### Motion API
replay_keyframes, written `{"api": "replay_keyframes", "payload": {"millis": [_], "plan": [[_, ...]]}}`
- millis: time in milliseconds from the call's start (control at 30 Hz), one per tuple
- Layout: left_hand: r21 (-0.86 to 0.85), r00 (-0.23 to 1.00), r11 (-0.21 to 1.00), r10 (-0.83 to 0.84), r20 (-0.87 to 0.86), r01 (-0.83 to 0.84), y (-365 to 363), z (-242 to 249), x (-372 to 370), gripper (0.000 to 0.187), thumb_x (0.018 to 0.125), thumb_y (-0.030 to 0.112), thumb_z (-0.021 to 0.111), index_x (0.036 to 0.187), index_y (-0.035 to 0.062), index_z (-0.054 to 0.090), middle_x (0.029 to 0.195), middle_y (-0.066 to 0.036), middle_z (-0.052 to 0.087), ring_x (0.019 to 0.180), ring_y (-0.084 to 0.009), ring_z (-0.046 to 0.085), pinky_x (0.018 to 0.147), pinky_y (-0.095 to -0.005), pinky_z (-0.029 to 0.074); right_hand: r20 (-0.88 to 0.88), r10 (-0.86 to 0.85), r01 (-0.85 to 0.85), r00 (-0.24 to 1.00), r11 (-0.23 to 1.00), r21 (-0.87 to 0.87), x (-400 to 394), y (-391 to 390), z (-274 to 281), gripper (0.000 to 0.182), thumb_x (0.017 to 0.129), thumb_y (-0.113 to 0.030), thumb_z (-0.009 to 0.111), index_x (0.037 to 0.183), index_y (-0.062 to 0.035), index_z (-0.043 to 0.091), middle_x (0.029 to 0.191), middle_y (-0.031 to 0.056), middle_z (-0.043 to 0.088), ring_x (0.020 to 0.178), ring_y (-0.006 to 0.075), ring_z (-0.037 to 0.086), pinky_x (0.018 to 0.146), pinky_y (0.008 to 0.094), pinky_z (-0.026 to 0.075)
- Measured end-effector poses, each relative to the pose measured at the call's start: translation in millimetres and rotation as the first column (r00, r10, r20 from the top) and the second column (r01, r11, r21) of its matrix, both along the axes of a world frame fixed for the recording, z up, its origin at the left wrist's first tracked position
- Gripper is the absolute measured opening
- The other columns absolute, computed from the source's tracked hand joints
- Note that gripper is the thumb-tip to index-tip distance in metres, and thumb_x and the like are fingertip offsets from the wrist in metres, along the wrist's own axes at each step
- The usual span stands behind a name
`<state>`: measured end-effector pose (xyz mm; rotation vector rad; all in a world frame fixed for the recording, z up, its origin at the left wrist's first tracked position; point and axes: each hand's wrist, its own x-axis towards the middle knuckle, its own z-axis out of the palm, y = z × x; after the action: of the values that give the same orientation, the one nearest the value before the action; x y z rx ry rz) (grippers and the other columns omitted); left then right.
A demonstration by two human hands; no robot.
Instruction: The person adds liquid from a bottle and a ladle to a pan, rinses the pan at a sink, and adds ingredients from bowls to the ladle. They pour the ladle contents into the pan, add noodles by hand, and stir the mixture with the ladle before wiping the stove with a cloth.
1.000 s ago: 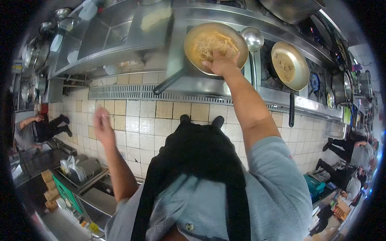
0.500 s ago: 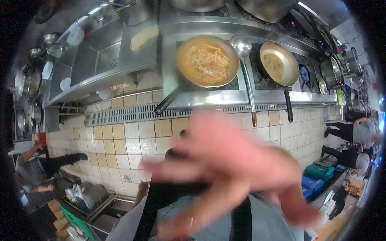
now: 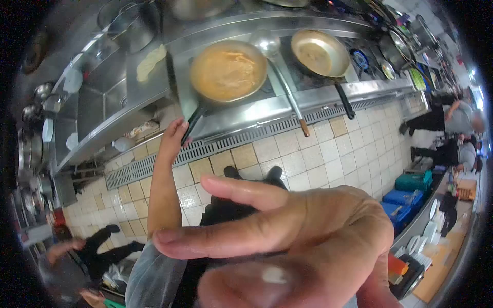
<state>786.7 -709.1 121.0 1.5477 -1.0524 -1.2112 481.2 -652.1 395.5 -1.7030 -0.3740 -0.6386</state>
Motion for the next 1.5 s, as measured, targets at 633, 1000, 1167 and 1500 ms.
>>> {"api": "replay_keyframes", "payload": {"millis": [633,1000,1167,1500], "plan": [[0.21,0.916,0.971,0.182,-0.356,-0.112,34.9,4.7,-59.0,0.023,0.093,0.032,0.056,0.092,0.0101,0.05,0.063,-0.001,0.049,0.038,-0.0056,0.033,0.034,-0.0202,0.027,-0.675,-0.572,0.731,-0.466,0.18,-0.658,-277.6,97.0,-373.8,0.015,0.083,-0.014,0.059,0.077,-0.0009,0.061,0.075,0.0169,0.063,0.072,0.0302,0.06,0.065,0.0382,0.047],[0.267,0.851,0.948,0.28,-0.444,-0.172,39.7,-11.8,-78.6,0.021,0.095,0.03,0.053,0.099,0.0102,0.049,0.066,-0.002,0.05,0.04,-0.006,0.034,0.036,-0.0211,0.029,-0.761,-0.518,-0.171,-0.391,0.853,-0.493,-397.4,215.0,-487.6,0.016,0.067,-0.029,0.071,0.075,-0.0158,0.069,0.068,0.0047,0.067,0.066,0.0195,0.065,0.063,0.0375,0.051],[0.264,0.844,0.957,0.236,-0.481,-0.117,29.8,3.4,-81.9,0.022,0.095,0.031,0.053,0.101,0.0096,0.048,0.068,-0.003,0.051,0.04,-0.0069,0.035,0.038,-0.0224,0.03,-0.791,-0.286,0.18,-0.541,0.879,-0.441,-368.8,157.3,-508.0,0.011,0.082,-0.015,0.059,0.077,-0.0064,0.064,0.061,0.0069,0.061,0.049,0.0182,0.057,0.044,0.0319,0.045],[0.241,0.693,0.97,0.179,-0.698,-0.008,41.2,-34.6,-58.8,0.042,0.096,0.051,0.04,0.104,0.0116,0.053,0.074,-0.004,0.061,0.051,-0.0148,0.052,0.048,-0.0283,0.042,-0.989,-0.123,0.993,-0.077,-0.094,-0.066,-210.3,70.8,-410.9,0.014,0.083,-0.011,0.061,0.093,-0.0024,0.06,0.067,0.0067,0.06,0.053,0.0128,0.056,0.042,0.0272,0.044]]}}
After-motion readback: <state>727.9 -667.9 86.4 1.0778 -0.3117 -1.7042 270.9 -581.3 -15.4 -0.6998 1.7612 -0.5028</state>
